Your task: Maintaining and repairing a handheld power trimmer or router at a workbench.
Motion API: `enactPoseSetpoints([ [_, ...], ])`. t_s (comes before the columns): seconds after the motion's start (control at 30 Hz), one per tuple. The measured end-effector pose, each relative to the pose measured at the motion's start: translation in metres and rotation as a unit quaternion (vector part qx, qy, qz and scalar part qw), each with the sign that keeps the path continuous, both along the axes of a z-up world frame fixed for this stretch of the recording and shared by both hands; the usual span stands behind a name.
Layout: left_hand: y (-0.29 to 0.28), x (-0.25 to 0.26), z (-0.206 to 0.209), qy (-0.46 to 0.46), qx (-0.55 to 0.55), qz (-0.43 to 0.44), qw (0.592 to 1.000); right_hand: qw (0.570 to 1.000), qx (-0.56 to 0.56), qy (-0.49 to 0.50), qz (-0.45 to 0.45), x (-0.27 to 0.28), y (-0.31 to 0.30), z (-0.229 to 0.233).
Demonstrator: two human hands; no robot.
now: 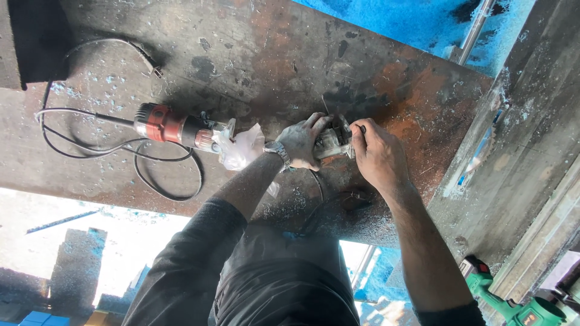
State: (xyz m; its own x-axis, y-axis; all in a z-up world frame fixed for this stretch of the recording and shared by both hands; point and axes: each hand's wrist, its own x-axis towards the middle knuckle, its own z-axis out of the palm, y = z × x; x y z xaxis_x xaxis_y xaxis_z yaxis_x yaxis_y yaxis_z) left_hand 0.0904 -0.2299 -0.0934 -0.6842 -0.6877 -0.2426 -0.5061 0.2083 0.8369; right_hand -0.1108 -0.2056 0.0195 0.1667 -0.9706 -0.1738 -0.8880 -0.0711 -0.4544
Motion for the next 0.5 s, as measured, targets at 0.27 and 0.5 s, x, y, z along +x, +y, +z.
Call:
enactPoseSetpoints([
  [0.27, 0.021, -0.009, -0.005, -0.076, -0.054, -0.018, 0.996, 0.999, 0.041, 0.005, -0.016, -0.007, 0.008, -0.009],
  [0.5, 0.042, -0.015, -0.001, -0.154, -0.236, -0.029, 0.959, 0.984, 0.152, -0.022, -0.094, 0.004, -0.013, -0.028],
])
